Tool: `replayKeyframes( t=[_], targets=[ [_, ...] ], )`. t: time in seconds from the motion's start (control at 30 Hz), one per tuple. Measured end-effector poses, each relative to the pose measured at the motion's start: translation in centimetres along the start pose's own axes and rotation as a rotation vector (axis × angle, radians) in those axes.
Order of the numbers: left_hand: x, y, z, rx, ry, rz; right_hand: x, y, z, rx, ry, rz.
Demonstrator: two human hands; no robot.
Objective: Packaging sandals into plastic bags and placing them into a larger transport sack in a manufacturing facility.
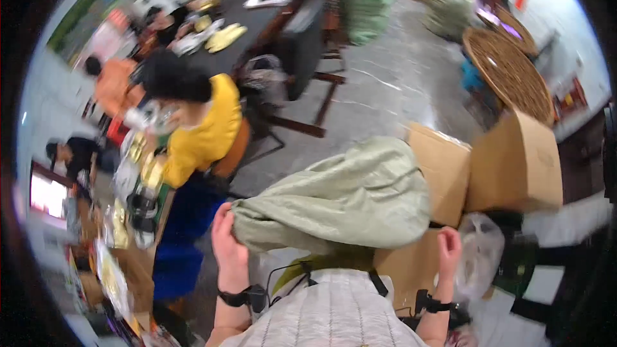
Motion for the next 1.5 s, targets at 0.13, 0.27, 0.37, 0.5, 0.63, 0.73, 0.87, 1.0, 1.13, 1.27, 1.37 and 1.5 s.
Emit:
replayKeyframes(
  t=[0.13, 0.27, 0.37, 0.5, 0.63, 0.73, 0.87, 1.0, 1.13, 1.27, 1.37, 1.5],
  targets=[
    [7.6, 0.3, 3.3, -0.023, 0.246, 0.113, -17.5, 12.0, -6.3, -0.090, 0.105, -1.050],
    [16.0, 0.6, 7.2, -0.010, 0.341, 0.179, -28.5, 27.8, -8.2, 0.072, 0.087, -1.432],
    [20.1, 2.8, 7.1, -0.044, 0.473, 0.274, -34.2, 34.3, -8.3, 0.615, 0.232, -1.591],
    [30.9, 3.2, 11.9, -0.113, 0.535, 0.432, -37.7, 48.6, -8.1, 0.251, 0.483, -1.936],
    [39.4, 4.1, 15.2, -0.312, 0.400, 0.404, -38.4, 55.8, -8.3, -0.086, 0.197, -1.992],
    [43.7, 2.9, 15.6, -0.338, 0.146, 0.287, -40.4, 58.6, -15.1, -0.676, -0.052, -1.755],
    [46.3, 0.2, 12.5, -0.334, -0.373, 0.228, -44.2, 61.1, -21.0, -0.778, -0.230, -1.696],
    [45.8, -3.9, 11.0, -0.399, -0.537, 0.101, -46.1, 64.5, -25.5, -0.813, -0.148, -1.692],
    [47.3, -9.4, 10.7, -0.344, -0.766, 0.047, -50.8, 65.0, -26.9, -0.699, -0.127, -1.631],
    [50.3, -12.9, 13.1, -0.409, -0.980, 0.098, -58.7, 63.7, -28.1, -0.772, -0.355, -1.521],
    [54.0, -15.0, 16.8, -0.504, -0.960, 0.302, -65.0, 62.3, -28.6, -0.713, -0.606, -1.483],
    [58.1, -18.4, 22.8, -0.447, -0.799, 0.572, -69.3, 64.2, -28.9, -0.593, -0.659, -1.661]
  ],
)
Point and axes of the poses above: each hand's wrist, its own y-axis away from the middle knuckle, its own x-axis out of the back of the hand, z = x × y, the point moved 8 cm from there along -y, towards the middle knuckle, and after that the axes turned 15 degrees about z, right-handed, at the moved point
